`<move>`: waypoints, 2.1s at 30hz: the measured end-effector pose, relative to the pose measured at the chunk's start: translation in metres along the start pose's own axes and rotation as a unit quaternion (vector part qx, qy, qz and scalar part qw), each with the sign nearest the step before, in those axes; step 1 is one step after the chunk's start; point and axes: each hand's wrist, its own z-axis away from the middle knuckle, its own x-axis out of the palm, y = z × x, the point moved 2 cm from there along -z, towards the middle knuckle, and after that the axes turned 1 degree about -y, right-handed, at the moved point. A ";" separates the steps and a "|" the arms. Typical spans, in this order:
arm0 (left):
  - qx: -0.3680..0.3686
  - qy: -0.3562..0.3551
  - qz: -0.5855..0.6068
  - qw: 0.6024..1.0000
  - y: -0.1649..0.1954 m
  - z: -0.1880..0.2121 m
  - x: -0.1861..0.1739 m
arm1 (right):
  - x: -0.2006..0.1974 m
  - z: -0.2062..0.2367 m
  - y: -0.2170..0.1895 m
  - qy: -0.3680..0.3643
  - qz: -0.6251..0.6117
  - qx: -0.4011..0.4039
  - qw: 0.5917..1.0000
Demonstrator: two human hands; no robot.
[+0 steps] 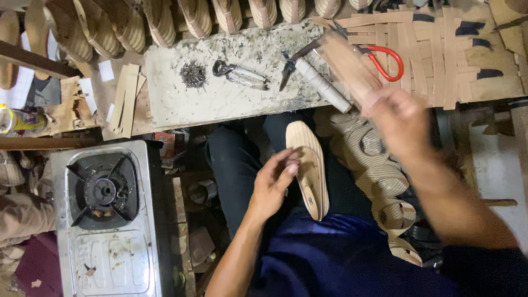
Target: The person sits on the floor of a shoemaking workshop and works on a woven shoe upper over a wooden last. They trim excess material with scissors and a knife, apply adhesive to the sole with a brush, press and hammer the sole to secure it, then pull the wooden last out of the finished shoe.
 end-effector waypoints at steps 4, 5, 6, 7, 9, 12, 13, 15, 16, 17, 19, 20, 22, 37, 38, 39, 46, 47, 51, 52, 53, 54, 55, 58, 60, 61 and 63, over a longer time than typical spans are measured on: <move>-0.039 -0.002 0.037 0.999 0.000 -0.038 0.018 | 0.065 0.056 -0.009 -0.119 0.036 -0.074 0.989; -0.047 0.010 0.056 0.997 -0.001 -0.043 0.020 | 0.074 0.064 -0.013 -0.150 0.075 -0.088 0.982; -0.041 0.008 0.073 0.996 -0.001 -0.045 0.021 | 0.077 0.070 -0.020 -0.148 0.095 -0.143 0.974; -0.035 0.005 0.091 0.995 -0.002 -0.047 0.022 | 0.078 0.075 -0.028 -0.145 0.115 -0.197 0.963; -0.037 -0.013 0.113 0.993 -0.002 -0.045 0.022 | 0.073 0.077 -0.042 -0.086 0.172 -0.279 0.941; -0.053 -0.046 0.122 0.990 0.000 -0.035 0.027 | 0.064 0.074 -0.060 -0.006 0.245 -0.334 0.910; -0.050 -0.049 0.119 0.990 0.001 -0.033 0.030 | 0.065 0.071 -0.064 -0.036 0.242 -0.334 0.910; -0.040 -0.054 0.065 0.996 0.003 -0.028 0.030 | 0.066 0.064 -0.069 -0.092 0.231 -0.300 0.921; -0.031 -0.056 0.014 0.998 0.005 -0.024 0.026 | 0.063 0.058 -0.069 -0.117 0.224 -0.267 0.930; -0.019 -0.059 -0.038 0.997 0.007 -0.022 0.020 | 0.058 0.051 -0.066 -0.141 0.217 -0.236 0.937; 0.004 -0.078 0.014 0.997 0.012 -0.014 0.005 | 0.029 0.031 -0.062 -0.072 0.278 -0.282 0.915; 0.010 -0.089 0.042 0.995 0.014 -0.007 -0.003 | 0.013 0.021 -0.055 -0.056 0.323 -0.285 0.901; -0.073 -0.030 0.096 0.992 0.014 0.006 -0.021 | -0.025 -0.006 -0.037 0.058 0.259 -0.223 0.938; 0.050 0.098 0.102 0.989 0.034 0.017 -0.008 | 0.109 0.066 -0.069 -0.231 0.166 -0.365 0.887; 0.092 0.091 0.035 0.991 0.041 0.021 -0.005 | 0.113 0.069 -0.071 -0.241 0.125 -0.346 0.898; 0.102 0.096 0.057 0.988 0.045 0.022 -0.005 | 0.115 0.073 -0.075 -0.241 0.138 -0.372 0.886; 0.081 0.076 0.094 0.989 0.079 0.020 -0.005 | 0.127 0.077 -0.100 -0.184 0.238 -0.458 0.837; 0.089 0.057 0.069 0.992 0.083 0.021 -0.005 | 0.128 0.075 -0.099 -0.176 0.244 -0.447 0.843; 0.133 -0.031 0.037 0.990 0.091 0.034 -0.009 | 0.123 0.070 -0.086 -0.206 0.200 -0.403 0.869; 0.129 -0.055 0.087 0.986 0.090 0.034 -0.011 | 0.120 0.069 -0.081 -0.221 0.168 -0.369 0.887; 0.123 -0.078 0.137 0.980 0.087 0.035 -0.011 | 0.117 0.068 -0.076 -0.236 0.136 -0.332 0.903; 0.126 -0.051 0.122 0.983 0.082 0.034 -0.013 | 0.112 0.067 -0.070 -0.222 0.074 -0.250 0.940; 0.130 -0.025 0.105 0.986 0.076 0.031 -0.015 | 0.108 0.067 -0.063 -0.204 0.011 -0.166 0.965; 0.095 0.050 0.072 0.992 0.054 0.020 -0.028 | 0.102 0.065 -0.044 -0.161 -0.185 -0.064 0.967; 0.056 0.050 0.122 0.990 0.038 0.019 -0.036 | 0.101 0.065 -0.032 -0.138 -0.264 -0.043 0.954; 0.036 0.027 0.178 0.983 0.030 0.021 -0.039 | 0.101 0.066 -0.026 -0.130 -0.279 -0.030 0.951; 0.023 -0.046 0.273 0.961 0.017 0.027 -0.038 | 0.103 0.070 -0.014 -0.118 -0.286 -0.009 0.951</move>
